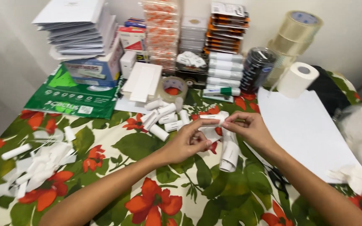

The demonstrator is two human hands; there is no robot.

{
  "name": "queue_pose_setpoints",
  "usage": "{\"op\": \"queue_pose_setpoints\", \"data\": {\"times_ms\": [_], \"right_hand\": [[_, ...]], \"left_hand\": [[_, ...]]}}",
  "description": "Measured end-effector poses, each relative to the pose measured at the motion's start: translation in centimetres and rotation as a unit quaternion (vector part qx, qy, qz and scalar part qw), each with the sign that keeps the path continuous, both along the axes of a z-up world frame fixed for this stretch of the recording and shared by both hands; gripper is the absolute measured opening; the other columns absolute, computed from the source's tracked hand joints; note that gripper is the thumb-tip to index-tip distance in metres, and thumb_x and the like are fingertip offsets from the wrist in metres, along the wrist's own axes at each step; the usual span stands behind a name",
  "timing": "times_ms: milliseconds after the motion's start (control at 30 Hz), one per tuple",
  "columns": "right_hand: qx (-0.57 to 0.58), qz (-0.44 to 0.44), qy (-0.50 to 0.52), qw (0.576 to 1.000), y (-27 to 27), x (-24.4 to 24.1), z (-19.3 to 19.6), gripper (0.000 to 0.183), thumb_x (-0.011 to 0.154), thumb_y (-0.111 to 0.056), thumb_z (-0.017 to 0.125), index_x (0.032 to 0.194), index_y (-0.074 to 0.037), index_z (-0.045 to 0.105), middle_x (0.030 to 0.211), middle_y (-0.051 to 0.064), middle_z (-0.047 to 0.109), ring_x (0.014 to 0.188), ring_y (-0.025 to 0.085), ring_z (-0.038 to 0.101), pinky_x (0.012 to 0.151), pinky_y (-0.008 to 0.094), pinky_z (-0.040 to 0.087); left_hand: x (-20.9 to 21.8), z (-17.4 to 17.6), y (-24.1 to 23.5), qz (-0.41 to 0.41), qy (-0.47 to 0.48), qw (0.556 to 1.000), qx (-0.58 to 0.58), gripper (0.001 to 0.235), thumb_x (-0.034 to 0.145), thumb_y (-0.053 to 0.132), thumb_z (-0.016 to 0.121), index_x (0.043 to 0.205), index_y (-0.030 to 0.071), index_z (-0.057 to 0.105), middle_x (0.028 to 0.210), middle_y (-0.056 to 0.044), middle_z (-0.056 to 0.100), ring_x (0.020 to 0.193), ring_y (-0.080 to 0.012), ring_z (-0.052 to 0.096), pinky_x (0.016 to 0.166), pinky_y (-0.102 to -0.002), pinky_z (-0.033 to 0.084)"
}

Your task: The person is using scissors to cut individual labels from a paper roll and then folding them by hand on a workspace filled with various supplies.

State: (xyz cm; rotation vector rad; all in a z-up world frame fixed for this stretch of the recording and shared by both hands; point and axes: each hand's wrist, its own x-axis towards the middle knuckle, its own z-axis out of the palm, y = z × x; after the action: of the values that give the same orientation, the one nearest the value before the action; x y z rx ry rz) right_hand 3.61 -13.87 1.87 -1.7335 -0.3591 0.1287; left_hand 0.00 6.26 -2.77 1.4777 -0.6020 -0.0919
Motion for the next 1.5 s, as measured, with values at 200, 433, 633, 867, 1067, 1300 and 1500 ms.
{"op": "queue_pose_setpoints", "data": {"times_ms": [200,433,633,867,1067,1300,1500], "right_hand": [[-0.08,0.053,-0.066,0.993,4.4,2.5,-0.6,0.017,0.071,-0.011,0.076,0.086,-0.002,0.073,0.074,0.01,0.062,0.057,0.009,0.048,0.06,0.024,0.046],[-0.161,0.085,-0.077,0.98,10.2,5.9,-2.2,0.019,0.071,-0.023,0.076,0.086,-0.012,0.074,0.077,0.006,0.068,0.066,0.014,0.055,0.068,0.028,0.045],[-0.199,0.098,-0.083,0.972,11.8,8.8,-5.2,0.01,0.068,-0.019,0.075,0.078,-0.016,0.074,0.067,-0.002,0.064,0.05,0.006,0.046,0.052,0.021,0.039],[-0.279,0.094,-0.074,0.953,10.7,9.2,-5.3,0.02,0.065,-0.026,0.079,0.083,-0.019,0.075,0.065,-0.001,0.067,0.06,0.011,0.057,0.063,0.025,0.047],[-0.323,0.099,-0.091,0.937,7.5,7.5,-2.0,0.027,0.062,-0.028,0.08,0.087,-0.018,0.075,0.069,-0.002,0.071,0.069,0.017,0.065,0.073,0.029,0.049],[-0.393,0.072,-0.081,0.913,-0.6,3.6,-0.1,0.027,0.079,-0.041,0.064,0.079,-0.017,0.075,0.052,-0.002,0.058,0.042,0.008,0.035,0.044,0.024,0.023],[-0.419,0.094,0.102,0.897,-6.1,1.5,-2.1,0.031,0.071,-0.035,0.071,0.096,-0.017,0.071,0.086,0.0,0.071,0.063,0.009,0.052,0.056,0.019,0.039]], "left_hand": [[0.0,-0.2,4.6,0.266,-0.064,0.953,0.132,0.04,0.081,0.009,0.058,0.121,0.006,0.055,0.106,-0.015,0.058,0.062,-0.0156,0.057,0.049,-0.026,0.048],[-0.2,-0.5,7.4,0.351,-0.119,0.9,0.228,0.036,0.08,0.008,0.055,0.116,0.005,0.053,0.112,-0.015,0.054,0.062,-0.025,0.061,0.054,-0.035,0.051],[0.0,-0.8,7.9,0.392,-0.228,0.809,0.375,0.036,0.078,0.006,0.058,0.114,0.0,0.053,0.116,-0.018,0.044,0.082,-0.0323,0.058,0.069,-0.043,0.052],[-0.4,-1.2,7.1,0.322,-0.214,0.834,0.394,0.03,0.077,0.008,0.058,0.106,0.004,0.058,0.105,-0.012,0.048,0.08,-0.0315,0.058,0.068,-0.042,0.049],[-0.6,-3.1,4.3,0.249,-0.252,0.848,0.395,0.028,0.075,0.008,0.057,0.102,0.002,0.059,0.099,-0.014,0.051,0.081,-0.0357,0.056,0.07,-0.044,0.047],[-4.3,-1.2,-1.4,0.101,-0.241,0.86,0.438,0.026,0.087,0.017,0.055,0.107,0.001,0.059,0.102,-0.016,0.058,0.099,-0.0311,0.054,0.092,-0.046,0.043],[-3.9,-1.7,-3.7,0.037,-0.179,0.87,0.458,0.023,0.09,0.02,0.053,0.101,0.001,0.06,0.097,-0.013,0.059,0.085,-0.0264,0.057,0.073,-0.039,0.051]]}}
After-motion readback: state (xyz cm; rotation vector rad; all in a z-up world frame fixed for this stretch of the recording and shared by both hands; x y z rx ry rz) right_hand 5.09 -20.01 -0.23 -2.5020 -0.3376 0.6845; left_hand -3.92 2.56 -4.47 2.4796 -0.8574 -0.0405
